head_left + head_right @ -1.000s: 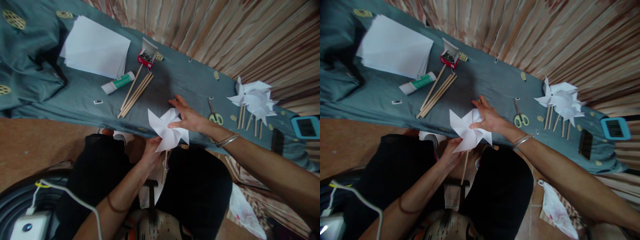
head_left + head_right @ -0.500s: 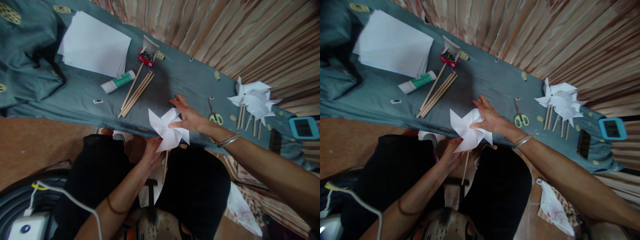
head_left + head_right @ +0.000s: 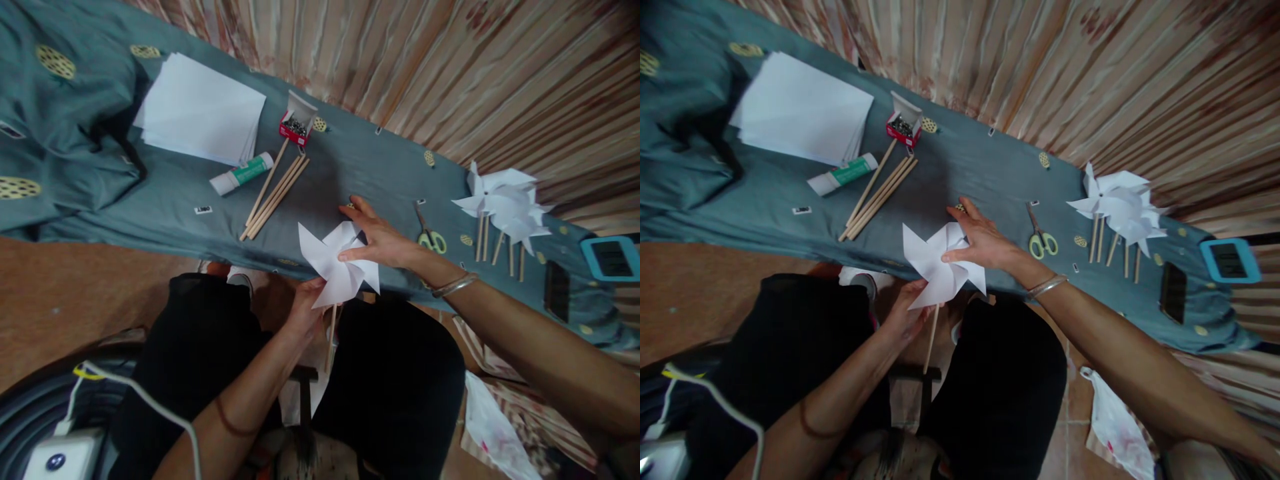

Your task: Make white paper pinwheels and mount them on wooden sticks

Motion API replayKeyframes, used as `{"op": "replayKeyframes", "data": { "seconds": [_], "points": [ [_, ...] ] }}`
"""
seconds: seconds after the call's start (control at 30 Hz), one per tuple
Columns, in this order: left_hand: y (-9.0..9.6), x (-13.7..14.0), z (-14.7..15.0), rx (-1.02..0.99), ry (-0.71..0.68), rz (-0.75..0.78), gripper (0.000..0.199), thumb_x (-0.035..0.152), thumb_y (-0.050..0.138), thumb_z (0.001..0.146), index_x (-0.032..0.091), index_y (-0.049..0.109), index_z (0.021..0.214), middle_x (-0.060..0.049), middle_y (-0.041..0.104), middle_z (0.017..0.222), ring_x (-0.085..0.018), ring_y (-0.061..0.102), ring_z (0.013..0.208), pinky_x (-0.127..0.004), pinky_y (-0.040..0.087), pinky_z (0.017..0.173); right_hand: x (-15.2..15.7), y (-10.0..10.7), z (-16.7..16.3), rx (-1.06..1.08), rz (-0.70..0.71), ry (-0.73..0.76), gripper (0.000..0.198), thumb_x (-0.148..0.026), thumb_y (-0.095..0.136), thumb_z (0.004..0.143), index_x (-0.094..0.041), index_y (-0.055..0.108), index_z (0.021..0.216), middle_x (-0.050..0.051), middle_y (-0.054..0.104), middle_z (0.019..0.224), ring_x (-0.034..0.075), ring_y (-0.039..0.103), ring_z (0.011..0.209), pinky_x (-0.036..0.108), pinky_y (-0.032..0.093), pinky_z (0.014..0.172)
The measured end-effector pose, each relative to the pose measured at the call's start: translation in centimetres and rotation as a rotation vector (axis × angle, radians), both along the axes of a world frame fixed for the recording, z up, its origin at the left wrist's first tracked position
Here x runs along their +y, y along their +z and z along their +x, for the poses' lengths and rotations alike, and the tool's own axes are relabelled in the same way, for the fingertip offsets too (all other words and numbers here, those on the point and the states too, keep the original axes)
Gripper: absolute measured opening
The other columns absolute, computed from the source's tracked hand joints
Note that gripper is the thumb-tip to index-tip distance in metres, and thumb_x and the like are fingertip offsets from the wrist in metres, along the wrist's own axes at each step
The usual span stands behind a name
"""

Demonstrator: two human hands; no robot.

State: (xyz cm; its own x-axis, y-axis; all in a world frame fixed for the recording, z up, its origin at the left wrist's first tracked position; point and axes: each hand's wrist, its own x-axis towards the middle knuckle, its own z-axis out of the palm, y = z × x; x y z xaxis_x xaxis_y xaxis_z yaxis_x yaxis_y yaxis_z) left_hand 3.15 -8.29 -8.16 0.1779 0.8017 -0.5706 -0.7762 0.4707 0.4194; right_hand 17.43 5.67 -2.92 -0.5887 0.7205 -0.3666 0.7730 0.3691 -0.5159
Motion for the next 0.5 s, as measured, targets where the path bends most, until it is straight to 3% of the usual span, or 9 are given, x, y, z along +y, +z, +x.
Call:
{"op": "replayKeyframes", "data": {
  "seconds": [0.5],
  "points": [
    [0.63, -0.01, -0.05, 0.020, 0.002, -0.010, 0.042, 0.047, 0.085, 0.041, 0.013, 0.068, 0.058, -0.001, 0.061, 0.049, -0.009, 0.048, 0.044, -0.022, 0.039, 0.046, -0.23, -0.02, 0.23, 0.011, 0.013, -0.007, 0.112, -0.072, 0.070, 0.060, -0.022, 0.028, 0.150, 0.014, 0.008, 0.161, 0.038, 0.008, 0.148, 0.057, 0.016, 0.117]
  ]
}}
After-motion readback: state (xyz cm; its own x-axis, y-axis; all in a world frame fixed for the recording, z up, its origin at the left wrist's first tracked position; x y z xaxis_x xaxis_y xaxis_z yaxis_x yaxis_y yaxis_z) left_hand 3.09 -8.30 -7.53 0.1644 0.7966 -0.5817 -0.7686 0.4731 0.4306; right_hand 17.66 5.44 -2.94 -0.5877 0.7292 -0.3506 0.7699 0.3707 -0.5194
